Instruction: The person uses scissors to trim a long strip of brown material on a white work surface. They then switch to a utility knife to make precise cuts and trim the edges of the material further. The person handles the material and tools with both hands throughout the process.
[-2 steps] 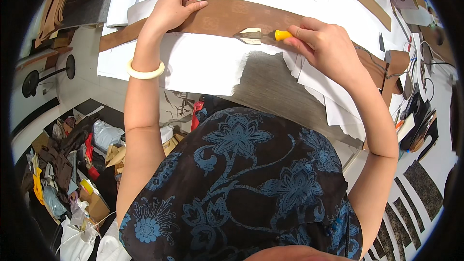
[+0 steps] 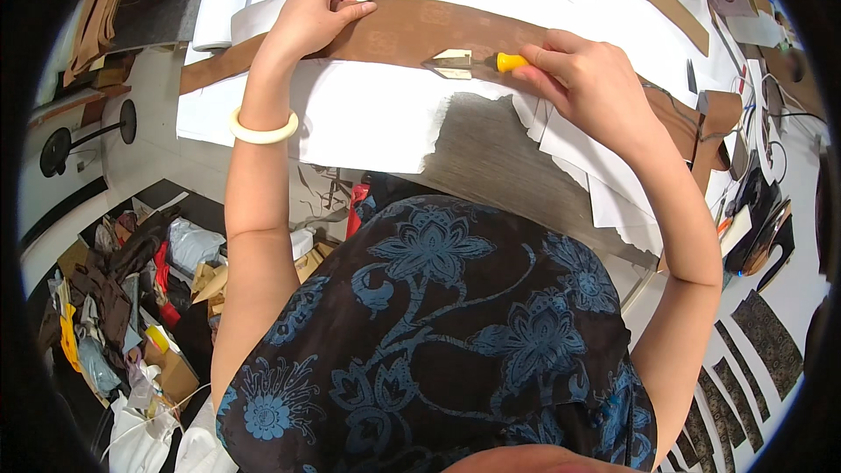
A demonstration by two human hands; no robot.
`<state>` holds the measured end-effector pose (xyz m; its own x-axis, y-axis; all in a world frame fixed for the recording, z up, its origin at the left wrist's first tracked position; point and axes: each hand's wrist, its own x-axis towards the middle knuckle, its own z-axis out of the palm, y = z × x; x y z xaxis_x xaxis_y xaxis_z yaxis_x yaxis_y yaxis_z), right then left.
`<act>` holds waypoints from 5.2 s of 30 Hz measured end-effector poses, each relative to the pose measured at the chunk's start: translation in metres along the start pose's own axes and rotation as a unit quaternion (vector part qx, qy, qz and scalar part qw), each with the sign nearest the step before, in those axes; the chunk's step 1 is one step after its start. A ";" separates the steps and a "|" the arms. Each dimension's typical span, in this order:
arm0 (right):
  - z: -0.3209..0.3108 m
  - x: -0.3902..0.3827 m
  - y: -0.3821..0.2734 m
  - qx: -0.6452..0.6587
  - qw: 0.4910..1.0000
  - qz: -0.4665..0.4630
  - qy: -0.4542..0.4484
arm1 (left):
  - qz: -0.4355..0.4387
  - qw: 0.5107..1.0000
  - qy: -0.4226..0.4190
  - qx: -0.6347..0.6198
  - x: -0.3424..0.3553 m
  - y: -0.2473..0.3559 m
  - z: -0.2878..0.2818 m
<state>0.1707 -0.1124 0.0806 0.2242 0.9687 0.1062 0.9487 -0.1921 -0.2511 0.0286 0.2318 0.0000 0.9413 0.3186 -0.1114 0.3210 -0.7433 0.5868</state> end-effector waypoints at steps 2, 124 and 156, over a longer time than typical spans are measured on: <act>0.002 0.006 0.000 -0.017 1.000 0.006 0.001 | -0.008 1.000 -0.003 0.003 -0.001 0.002 -0.001; 0.039 0.109 -0.044 -0.058 0.998 0.013 0.014 | -0.025 0.986 0.074 0.148 -0.027 -0.046 -0.064; 0.052 0.137 -0.069 -0.043 0.999 -0.012 0.007 | -0.013 0.984 0.035 0.176 -0.021 -0.051 -0.070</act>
<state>0.1242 0.0420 0.0628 0.2033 0.9712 0.1246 0.9694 -0.1817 -0.1651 -0.0144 0.3046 0.0288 0.9264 0.3718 -0.0600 0.3737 -0.8876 0.2693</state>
